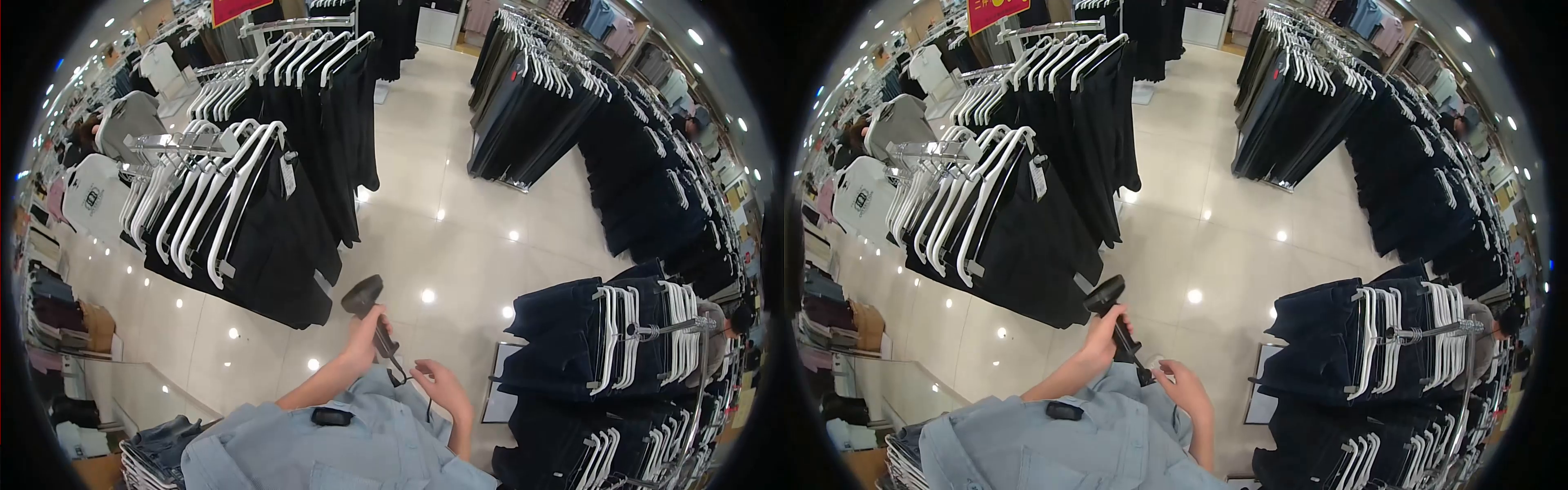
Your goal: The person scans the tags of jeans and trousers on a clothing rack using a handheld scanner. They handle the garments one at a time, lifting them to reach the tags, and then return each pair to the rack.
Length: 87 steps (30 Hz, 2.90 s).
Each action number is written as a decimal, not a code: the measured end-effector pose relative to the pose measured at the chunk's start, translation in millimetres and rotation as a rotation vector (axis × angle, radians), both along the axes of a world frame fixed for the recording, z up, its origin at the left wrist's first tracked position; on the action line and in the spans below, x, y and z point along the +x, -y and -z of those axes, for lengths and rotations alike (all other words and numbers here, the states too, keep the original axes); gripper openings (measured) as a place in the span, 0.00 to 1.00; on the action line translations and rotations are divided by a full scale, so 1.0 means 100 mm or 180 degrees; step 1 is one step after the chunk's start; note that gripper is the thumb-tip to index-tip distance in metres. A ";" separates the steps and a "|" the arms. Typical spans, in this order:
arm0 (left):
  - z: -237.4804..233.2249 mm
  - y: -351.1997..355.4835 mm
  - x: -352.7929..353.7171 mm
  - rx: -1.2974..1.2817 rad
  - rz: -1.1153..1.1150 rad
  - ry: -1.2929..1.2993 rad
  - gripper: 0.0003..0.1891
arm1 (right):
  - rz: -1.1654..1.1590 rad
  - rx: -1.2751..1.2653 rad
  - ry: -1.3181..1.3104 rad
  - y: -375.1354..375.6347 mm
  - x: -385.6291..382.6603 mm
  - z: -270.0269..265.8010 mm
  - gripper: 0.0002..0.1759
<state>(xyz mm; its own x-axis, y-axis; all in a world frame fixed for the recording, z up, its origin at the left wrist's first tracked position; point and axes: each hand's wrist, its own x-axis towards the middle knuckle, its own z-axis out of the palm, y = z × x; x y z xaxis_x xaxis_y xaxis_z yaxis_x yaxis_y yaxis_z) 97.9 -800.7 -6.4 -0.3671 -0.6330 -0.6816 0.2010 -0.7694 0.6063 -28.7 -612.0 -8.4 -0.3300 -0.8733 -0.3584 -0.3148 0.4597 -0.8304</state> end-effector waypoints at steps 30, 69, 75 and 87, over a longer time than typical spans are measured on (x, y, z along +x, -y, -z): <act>0.55 2.68 -1.15 0.0118 -0.1129 -0.0397 0.08 | -0.1099 -0.0117 -0.1238 3.88 -2.54 -0.70 0.21; 0.53 3.84 -2.29 0.0474 -0.3814 -0.0253 0.06 | -0.2052 -0.1486 0.1650 9.24 -2.90 -1.29 0.24; 0.28 3.91 -2.57 0.0460 -0.3845 -0.0318 0.07 | -0.2193 -0.1467 0.1993 9.20 -2.89 -1.39 0.19; 0.07 3.39 -2.35 -0.0032 -0.3583 -0.0437 0.08 | -0.1535 -0.1837 0.1973 9.06 -2.71 -1.59 0.17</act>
